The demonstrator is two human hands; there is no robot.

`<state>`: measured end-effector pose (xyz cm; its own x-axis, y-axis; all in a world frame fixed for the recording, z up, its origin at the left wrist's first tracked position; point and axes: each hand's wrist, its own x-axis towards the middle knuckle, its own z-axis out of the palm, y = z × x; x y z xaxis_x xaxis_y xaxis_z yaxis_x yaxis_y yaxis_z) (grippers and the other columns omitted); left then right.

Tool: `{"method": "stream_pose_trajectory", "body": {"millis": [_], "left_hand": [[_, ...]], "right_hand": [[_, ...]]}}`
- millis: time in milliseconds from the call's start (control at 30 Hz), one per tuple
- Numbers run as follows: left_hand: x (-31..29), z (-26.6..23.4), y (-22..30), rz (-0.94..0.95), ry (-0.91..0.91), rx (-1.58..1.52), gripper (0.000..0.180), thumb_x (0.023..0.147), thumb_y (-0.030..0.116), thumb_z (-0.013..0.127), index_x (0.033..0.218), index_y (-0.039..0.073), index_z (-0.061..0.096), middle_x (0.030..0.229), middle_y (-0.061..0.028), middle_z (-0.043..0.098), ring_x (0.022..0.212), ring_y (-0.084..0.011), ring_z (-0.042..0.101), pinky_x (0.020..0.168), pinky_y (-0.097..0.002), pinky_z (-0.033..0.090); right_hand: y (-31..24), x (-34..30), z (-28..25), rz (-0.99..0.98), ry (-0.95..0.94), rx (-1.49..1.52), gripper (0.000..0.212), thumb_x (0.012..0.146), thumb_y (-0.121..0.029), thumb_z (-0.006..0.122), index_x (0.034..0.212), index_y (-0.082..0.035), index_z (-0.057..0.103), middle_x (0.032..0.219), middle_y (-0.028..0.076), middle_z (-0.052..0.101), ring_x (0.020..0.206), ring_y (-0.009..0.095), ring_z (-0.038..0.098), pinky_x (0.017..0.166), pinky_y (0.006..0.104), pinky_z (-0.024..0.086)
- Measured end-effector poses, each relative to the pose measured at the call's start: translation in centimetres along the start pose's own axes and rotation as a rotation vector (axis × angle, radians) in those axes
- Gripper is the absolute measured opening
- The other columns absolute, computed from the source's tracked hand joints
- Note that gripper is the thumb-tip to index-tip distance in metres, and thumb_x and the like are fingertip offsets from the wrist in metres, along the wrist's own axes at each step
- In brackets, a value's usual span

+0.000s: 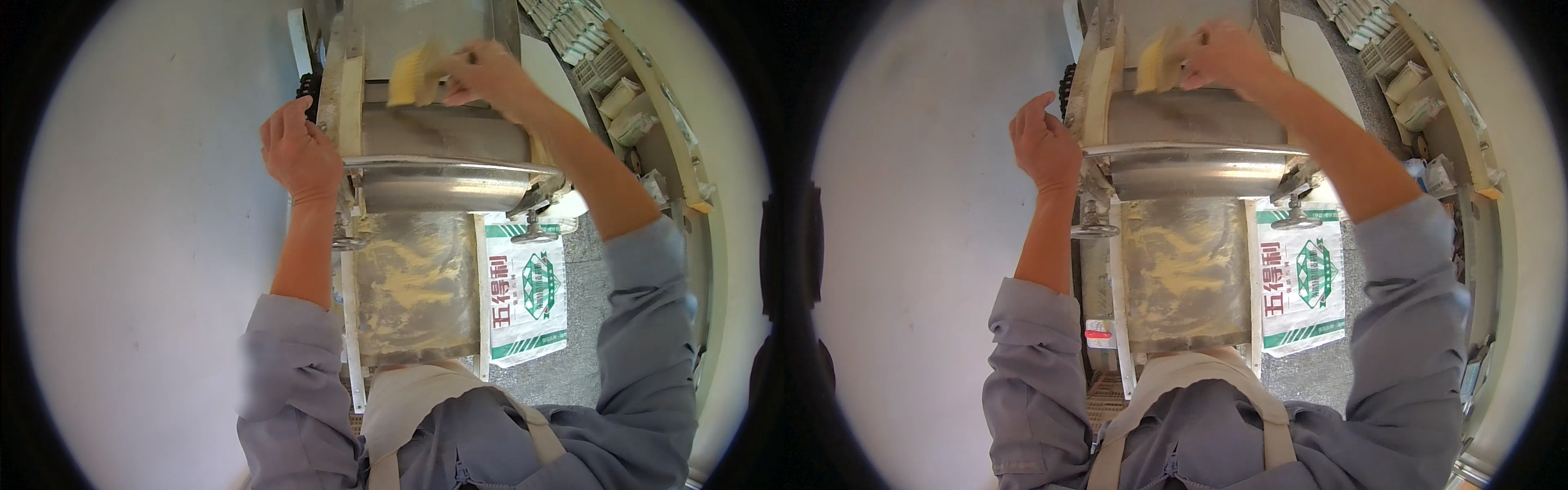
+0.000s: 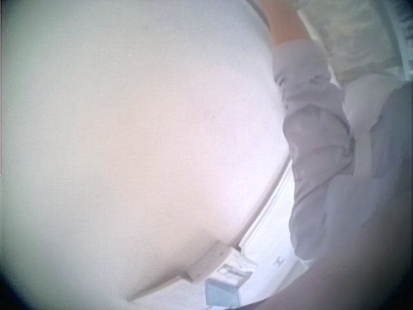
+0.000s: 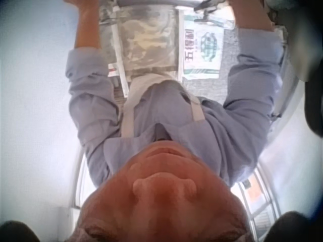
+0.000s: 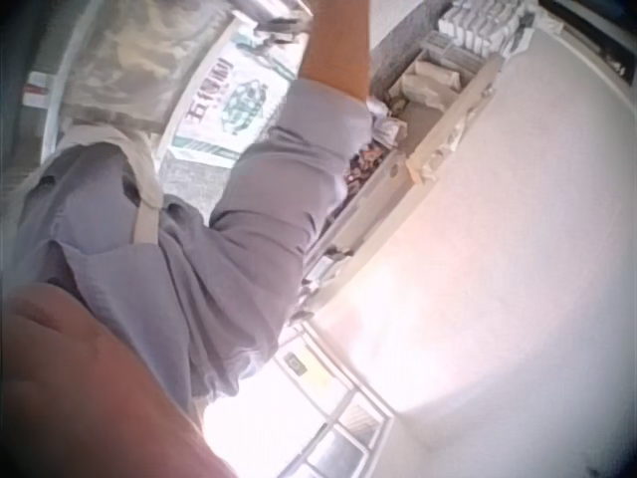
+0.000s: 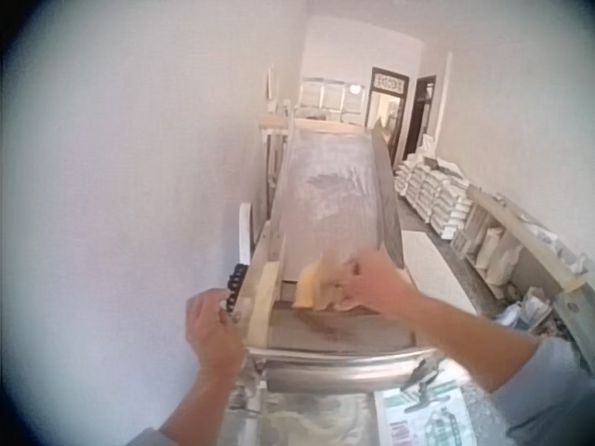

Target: The person cleans a dough sheeter by brushing flour and debris from the machine's surfaces and rollers into a nearby bag. They move a small stool, use a brush to sweep the hopper and roller area, and repeatedly wipe the surfaces while holding the bag open to collect the residue.

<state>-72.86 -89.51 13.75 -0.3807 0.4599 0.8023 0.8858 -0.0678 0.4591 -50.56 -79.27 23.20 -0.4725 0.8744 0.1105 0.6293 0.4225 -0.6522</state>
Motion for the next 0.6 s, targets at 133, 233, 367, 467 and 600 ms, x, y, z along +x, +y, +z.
{"method": "stream_pose_trajectory", "body": {"millis": [133, 233, 367, 467, 600], "left_hand": [[0.0, 0.0, 0.0, 0.007, -0.007, 0.019, 0.031, 0.076, -0.007, 0.053, 0.098, 0.012, 0.063, 0.098, -0.0021, 0.063, 0.097, -0.0266, 0.056, 0.074, -0.0394, 0.045], [-0.1, 0.1, -0.1, 0.015, 0.008, 0.052, 0.030, 0.076, -0.006, 0.053, 0.098, 0.012, 0.063, 0.098, -0.0012, 0.063, 0.097, -0.0261, 0.056, 0.074, -0.0394, 0.045], [-0.1, 0.3, -0.3, 0.020, 0.011, 0.032, 0.031, 0.076, -0.004, 0.054, 0.098, 0.014, 0.063, 0.098, -0.0006, 0.064, 0.098, -0.0258, 0.056, 0.073, -0.0398, 0.045], [-0.1, 0.5, -0.4, 0.024, 0.024, 0.029, 0.031, 0.075, -0.004, 0.055, 0.098, 0.015, 0.063, 0.097, -0.0002, 0.064, 0.098, -0.0256, 0.056, 0.072, -0.0401, 0.045], [-0.3, 0.6, -0.5, 0.019, 0.025, 0.038, 0.032, 0.074, -0.004, 0.055, 0.098, 0.016, 0.063, 0.097, 0.0001, 0.064, 0.098, -0.0253, 0.056, 0.071, -0.0402, 0.044]], "right_hand": [[-1.0, -0.5, 3.6, 0.202, -0.205, 0.225, 0.033, 0.083, -0.023, 0.063, 0.092, 0.008, 0.059, 0.080, 0.011, 0.064, 0.066, 0.017, 0.066, 0.067, 0.0253, 0.053], [-2.1, -2.3, 0.6, 0.150, -0.251, 0.297, 0.032, 0.085, -0.022, 0.064, 0.096, 0.008, 0.057, 0.076, 0.011, 0.061, 0.065, 0.017, 0.065, 0.061, 0.0248, 0.057], [-2.2, -7.7, -4.3, -0.045, 0.098, 0.584, 0.033, 0.089, -0.024, 0.059, 0.104, 0.005, 0.055, 0.074, 0.010, 0.061, 0.063, 0.015, 0.063, 0.059, 0.0241, 0.055], [-1.5, -15.6, -3.1, 0.168, -0.255, 0.695, 0.026, 0.090, -0.024, 0.058, 0.094, 0.001, 0.052, 0.071, 0.007, 0.060, 0.053, 0.014, 0.060, 0.045, 0.0252, 0.051], [-0.8, -23.0, 4.2, 0.579, -0.404, 0.633, 0.026, 0.092, -0.026, 0.054, 0.092, -0.001, 0.049, 0.062, 0.002, 0.049, 0.043, 0.007, 0.049, 0.035, 0.0223, 0.040]]}}
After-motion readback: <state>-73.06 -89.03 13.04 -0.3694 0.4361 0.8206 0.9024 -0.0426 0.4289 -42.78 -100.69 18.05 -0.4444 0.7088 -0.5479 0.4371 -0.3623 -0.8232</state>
